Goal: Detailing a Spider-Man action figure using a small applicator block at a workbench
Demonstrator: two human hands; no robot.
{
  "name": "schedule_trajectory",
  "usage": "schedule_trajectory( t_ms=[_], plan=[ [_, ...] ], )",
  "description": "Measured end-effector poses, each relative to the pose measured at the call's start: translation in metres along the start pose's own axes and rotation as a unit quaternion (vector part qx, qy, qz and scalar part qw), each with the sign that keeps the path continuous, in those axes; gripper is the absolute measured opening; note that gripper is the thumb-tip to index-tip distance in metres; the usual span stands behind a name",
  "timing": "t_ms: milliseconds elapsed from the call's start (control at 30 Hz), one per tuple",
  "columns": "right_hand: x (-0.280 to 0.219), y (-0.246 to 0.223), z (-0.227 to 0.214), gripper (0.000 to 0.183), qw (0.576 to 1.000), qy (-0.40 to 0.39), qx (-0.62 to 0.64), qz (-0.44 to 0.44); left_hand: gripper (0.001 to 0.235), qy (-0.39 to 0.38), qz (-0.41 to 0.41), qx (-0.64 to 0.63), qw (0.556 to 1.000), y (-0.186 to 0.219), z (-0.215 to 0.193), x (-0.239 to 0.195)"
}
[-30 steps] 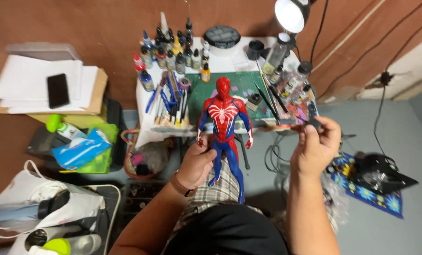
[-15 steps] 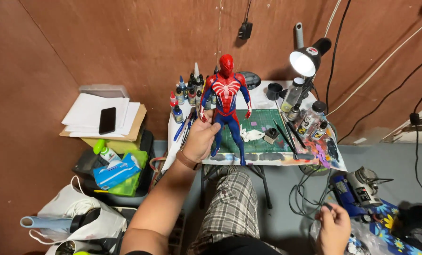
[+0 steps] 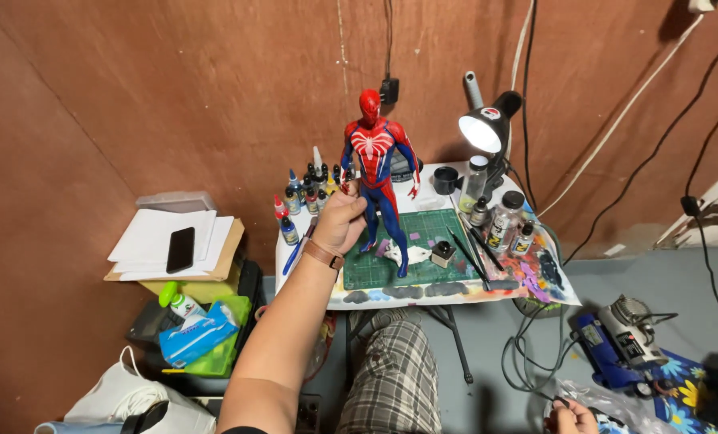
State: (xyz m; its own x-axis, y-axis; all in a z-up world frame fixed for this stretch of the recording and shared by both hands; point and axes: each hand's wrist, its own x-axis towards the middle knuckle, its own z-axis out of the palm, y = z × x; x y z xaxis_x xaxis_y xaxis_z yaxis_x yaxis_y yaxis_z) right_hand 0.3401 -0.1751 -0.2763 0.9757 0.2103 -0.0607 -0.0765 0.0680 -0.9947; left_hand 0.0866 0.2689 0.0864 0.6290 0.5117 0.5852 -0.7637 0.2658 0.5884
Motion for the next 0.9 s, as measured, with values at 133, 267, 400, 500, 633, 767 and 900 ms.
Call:
schedule_trajectory(
  t_ms=[133,267,400,500,633,767,900],
  plan=[
    [-0.005,-0.003,0.001,0.016,0.999,0.036,0.024,0.031,0.030,0.009,0.021,0.015,1.000,-0.007,-0.006,0.021],
    [-0.002,0.002,-0.005,0.012,0.998,-0.002,0.036,0.060,0.040,-0.002,0.040,0.063,0.997,-0.012,-0.009,0.038],
    [-0.009,0.002,-0.002,0.014,0.996,0.037,0.047,0.062,0.038,0.007,0.034,0.088,0.996,-0.019,-0.013,0.049],
    [-0.006,0.006,-0.006,0.014,0.997,0.035,0.010,0.067,0.027,0.002,0.049,0.088,0.995,-0.029,-0.020,0.059],
    [-0.004,0.017,-0.006,0.010,0.992,0.008,0.094,0.082,0.032,0.026,0.063,0.084,0.994,-0.049,-0.026,0.068],
    [-0.003,0.030,-0.011,0.008,0.990,-0.001,0.121,0.075,0.037,0.043,0.087,0.123,0.988,-0.060,-0.023,0.073],
    [0.005,0.038,-0.014,0.008,0.990,0.009,0.105,0.093,0.026,0.025,0.114,0.076,0.990,-0.073,-0.033,0.079]
  ],
)
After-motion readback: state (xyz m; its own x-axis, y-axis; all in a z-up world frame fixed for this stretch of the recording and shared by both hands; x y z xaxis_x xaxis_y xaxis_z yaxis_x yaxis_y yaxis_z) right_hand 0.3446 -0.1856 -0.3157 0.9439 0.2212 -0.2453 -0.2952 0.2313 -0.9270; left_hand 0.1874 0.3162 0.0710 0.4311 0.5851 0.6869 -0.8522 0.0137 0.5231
